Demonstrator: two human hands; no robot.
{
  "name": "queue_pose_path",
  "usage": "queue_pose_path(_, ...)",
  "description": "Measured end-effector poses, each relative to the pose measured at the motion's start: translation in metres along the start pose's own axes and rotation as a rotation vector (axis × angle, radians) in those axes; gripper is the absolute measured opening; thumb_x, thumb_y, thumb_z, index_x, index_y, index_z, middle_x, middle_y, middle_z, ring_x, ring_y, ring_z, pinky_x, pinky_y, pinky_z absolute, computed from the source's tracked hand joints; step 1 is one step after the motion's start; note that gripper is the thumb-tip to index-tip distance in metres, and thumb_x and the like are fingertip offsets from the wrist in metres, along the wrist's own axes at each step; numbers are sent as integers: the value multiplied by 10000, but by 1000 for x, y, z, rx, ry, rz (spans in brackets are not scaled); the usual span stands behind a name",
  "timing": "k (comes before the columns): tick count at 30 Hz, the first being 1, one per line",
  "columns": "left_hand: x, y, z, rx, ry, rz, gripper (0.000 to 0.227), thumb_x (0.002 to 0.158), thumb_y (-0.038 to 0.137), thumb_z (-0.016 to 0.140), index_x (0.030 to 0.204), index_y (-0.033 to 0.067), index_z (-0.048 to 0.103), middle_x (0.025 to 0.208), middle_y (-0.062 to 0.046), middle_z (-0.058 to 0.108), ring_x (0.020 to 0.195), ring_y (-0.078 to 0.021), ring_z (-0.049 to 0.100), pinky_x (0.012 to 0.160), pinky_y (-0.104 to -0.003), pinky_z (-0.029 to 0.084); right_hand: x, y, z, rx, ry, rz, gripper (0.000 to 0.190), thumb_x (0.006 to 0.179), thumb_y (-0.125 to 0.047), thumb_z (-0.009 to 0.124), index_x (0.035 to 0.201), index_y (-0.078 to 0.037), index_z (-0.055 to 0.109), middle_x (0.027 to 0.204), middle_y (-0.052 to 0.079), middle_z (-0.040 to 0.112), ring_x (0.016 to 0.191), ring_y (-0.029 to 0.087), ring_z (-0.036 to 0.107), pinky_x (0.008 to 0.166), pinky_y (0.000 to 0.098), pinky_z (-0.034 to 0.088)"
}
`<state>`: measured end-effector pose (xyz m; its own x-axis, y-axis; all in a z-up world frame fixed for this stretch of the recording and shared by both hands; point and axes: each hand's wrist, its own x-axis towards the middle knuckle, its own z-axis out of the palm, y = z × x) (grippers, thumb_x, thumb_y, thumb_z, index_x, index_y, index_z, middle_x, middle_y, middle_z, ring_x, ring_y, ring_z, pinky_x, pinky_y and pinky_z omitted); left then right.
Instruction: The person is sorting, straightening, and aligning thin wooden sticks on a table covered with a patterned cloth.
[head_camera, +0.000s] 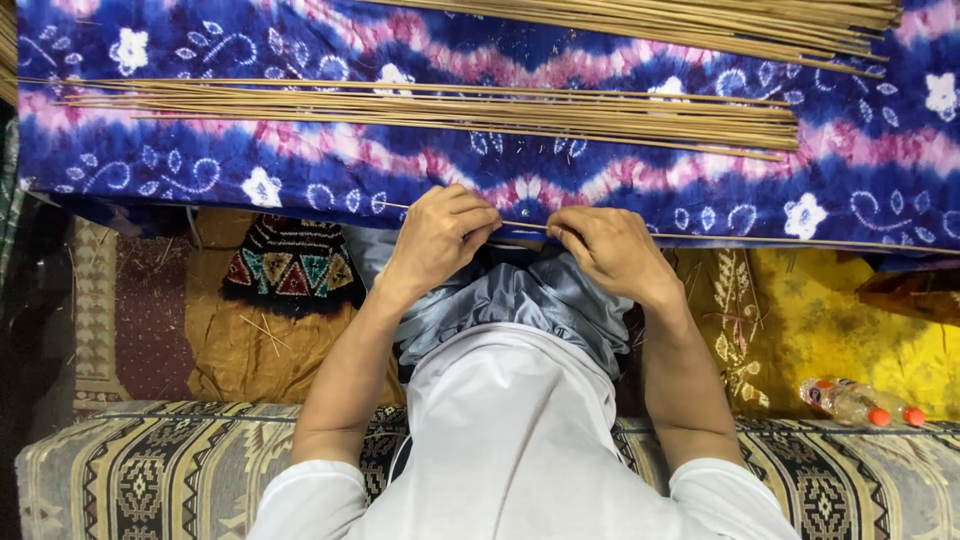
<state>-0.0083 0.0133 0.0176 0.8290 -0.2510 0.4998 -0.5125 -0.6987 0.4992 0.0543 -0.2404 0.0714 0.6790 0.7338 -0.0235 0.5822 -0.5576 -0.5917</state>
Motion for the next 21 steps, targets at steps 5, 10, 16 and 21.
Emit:
queue_pose_path(5, -2, 5, -4, 55, -17, 38, 63, 920, 96, 725, 953, 133, 763, 856, -29, 746, 808, -244, 688, 703, -336, 527, 3, 0, -8, 22, -66, 3, 172, 1009, -167, 555, 996, -105, 715, 791, 115, 725, 772, 396, 719, 629, 475, 555)
queue_pose_path(10, -8, 5, 1, 91, 31, 72, 94, 944, 107, 692, 1007, 128, 758, 866, -33, 729, 804, -240, 683, 684, -340, 531, 6, -5, -13, 55, -92, 16, 180, 1008, -192, 547, 969, -109, 702, 751, 123, 712, 752, 387, 718, 628, 474, 548)
queue_pose_path(16, -15, 10, 2, 99, 110, 121, 117, 996, 120, 631, 1021, 126, 746, 880, -25, 699, 786, -241, 674, 672, -321, 532, 6, -4, -15, 174, -153, 24, 193, 1001, -200, 540, 966, -90, 694, 669, 185, 645, 692, 431, 656, 623, 503, 508)
queue_pose_path(21, -12, 18, 0, -115, 107, -59, 108, 939, 82, 715, 1012, 142, 767, 883, -28, 748, 794, -262, 723, 671, -329, 553, 2, -1, -13, 98, -95, 37, 179, 1002, -202, 566, 1018, -110, 719, 757, 177, 694, 787, 425, 689, 664, 499, 525)
